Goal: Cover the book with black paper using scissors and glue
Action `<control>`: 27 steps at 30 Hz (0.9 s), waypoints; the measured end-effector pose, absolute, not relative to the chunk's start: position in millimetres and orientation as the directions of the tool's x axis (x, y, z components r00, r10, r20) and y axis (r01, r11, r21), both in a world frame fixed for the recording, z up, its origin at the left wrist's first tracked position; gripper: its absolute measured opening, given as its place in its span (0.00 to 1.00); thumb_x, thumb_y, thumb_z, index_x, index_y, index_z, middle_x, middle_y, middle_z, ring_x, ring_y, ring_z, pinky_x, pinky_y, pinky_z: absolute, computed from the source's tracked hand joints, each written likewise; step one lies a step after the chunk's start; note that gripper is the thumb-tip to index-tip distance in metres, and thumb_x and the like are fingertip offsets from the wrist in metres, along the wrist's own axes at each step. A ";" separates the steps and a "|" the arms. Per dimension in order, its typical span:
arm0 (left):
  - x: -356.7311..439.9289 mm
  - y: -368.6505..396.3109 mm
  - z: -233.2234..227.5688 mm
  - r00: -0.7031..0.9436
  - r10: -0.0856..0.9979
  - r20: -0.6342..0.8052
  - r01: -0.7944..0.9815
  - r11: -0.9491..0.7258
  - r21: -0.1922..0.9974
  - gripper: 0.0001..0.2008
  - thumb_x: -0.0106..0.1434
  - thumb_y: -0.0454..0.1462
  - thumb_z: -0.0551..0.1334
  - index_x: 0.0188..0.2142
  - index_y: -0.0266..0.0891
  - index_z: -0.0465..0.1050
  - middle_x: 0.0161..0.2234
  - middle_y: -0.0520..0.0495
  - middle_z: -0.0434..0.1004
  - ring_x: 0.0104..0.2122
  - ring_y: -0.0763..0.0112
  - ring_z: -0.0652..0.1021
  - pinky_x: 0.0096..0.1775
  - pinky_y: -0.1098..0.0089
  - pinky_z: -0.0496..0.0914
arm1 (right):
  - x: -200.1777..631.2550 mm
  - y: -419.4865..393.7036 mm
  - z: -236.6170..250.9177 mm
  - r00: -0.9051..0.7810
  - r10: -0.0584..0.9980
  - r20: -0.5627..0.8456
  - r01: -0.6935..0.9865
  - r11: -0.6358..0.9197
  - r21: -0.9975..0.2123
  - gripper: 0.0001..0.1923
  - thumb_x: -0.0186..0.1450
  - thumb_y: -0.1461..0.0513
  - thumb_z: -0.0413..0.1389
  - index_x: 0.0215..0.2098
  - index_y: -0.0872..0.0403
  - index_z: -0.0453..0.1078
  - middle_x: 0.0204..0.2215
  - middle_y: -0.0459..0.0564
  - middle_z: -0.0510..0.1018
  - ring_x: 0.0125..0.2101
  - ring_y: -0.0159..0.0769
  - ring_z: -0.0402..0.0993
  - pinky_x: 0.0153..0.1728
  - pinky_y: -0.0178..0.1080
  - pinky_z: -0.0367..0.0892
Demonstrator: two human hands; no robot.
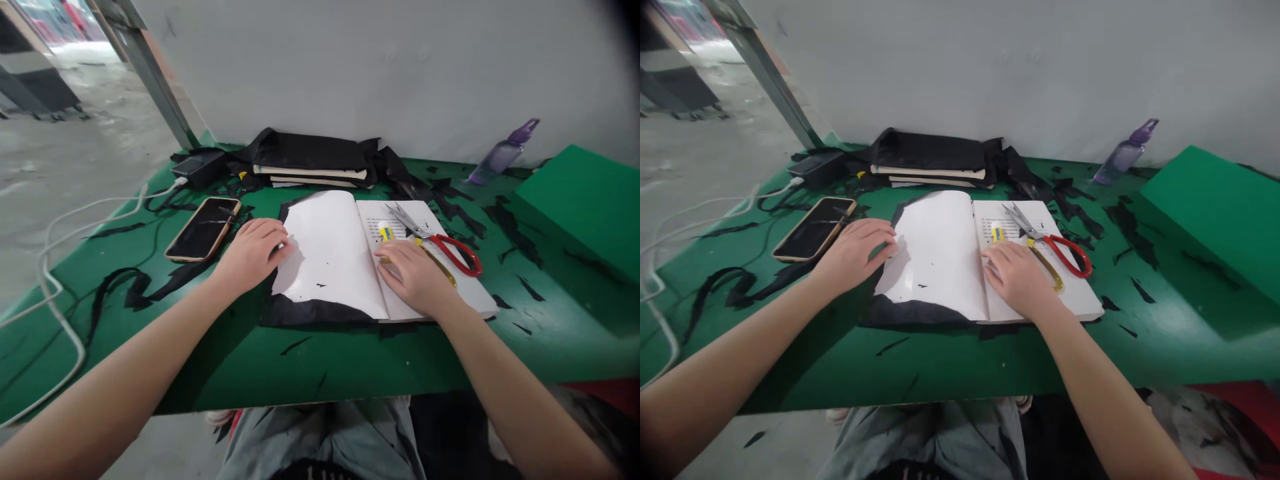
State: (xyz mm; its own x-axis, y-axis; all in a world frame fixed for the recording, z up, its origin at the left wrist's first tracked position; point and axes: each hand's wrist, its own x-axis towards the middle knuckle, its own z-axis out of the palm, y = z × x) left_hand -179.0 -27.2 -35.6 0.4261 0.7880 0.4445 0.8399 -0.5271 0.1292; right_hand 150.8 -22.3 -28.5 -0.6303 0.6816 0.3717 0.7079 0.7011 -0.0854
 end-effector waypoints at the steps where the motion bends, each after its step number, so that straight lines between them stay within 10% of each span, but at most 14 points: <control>1: -173.0 -30.7 -34.5 0.450 0.774 0.445 0.819 -0.556 0.138 0.11 0.68 0.40 0.53 0.39 0.39 0.71 0.45 0.43 0.75 0.51 0.61 0.71 0.54 0.56 0.63 | 151.6 -22.4 -27.9 -0.597 0.698 0.396 0.726 0.680 -0.103 0.11 0.67 0.62 0.47 0.47 0.52 0.65 0.43 0.53 0.74 0.48 0.42 0.68 0.49 0.48 0.66; 14: -142.7 -50.5 -34.8 0.625 0.709 0.328 0.600 -0.704 0.379 0.13 0.70 0.38 0.52 0.46 0.39 0.72 0.45 0.44 0.74 0.47 0.65 0.72 0.49 0.61 0.68 | 160.2 -17.3 -35.8 -0.370 0.862 0.347 0.905 0.419 -0.075 0.18 0.65 0.55 0.50 0.48 0.58 0.67 0.38 0.56 0.77 0.40 0.47 0.72 0.40 0.49 0.68; 27: -155.8 -42.7 -31.9 0.604 0.759 0.243 0.643 -0.645 0.413 0.14 0.70 0.39 0.51 0.48 0.38 0.71 0.46 0.44 0.75 0.47 0.66 0.73 0.49 0.62 0.69 | 155.3 -22.8 -31.0 -0.096 0.878 0.468 0.770 0.363 -0.524 0.19 0.62 0.54 0.55 0.48 0.53 0.64 0.43 0.54 0.77 0.43 0.44 0.75 0.40 0.46 0.71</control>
State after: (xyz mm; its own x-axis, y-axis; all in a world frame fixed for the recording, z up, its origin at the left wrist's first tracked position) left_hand -155.8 -42.7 -31.9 0.6043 0.7586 0.2434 0.6434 -0.6449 0.4125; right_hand 155.3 -22.8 -31.0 -0.0962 0.8785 0.4680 0.7705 0.3634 -0.5238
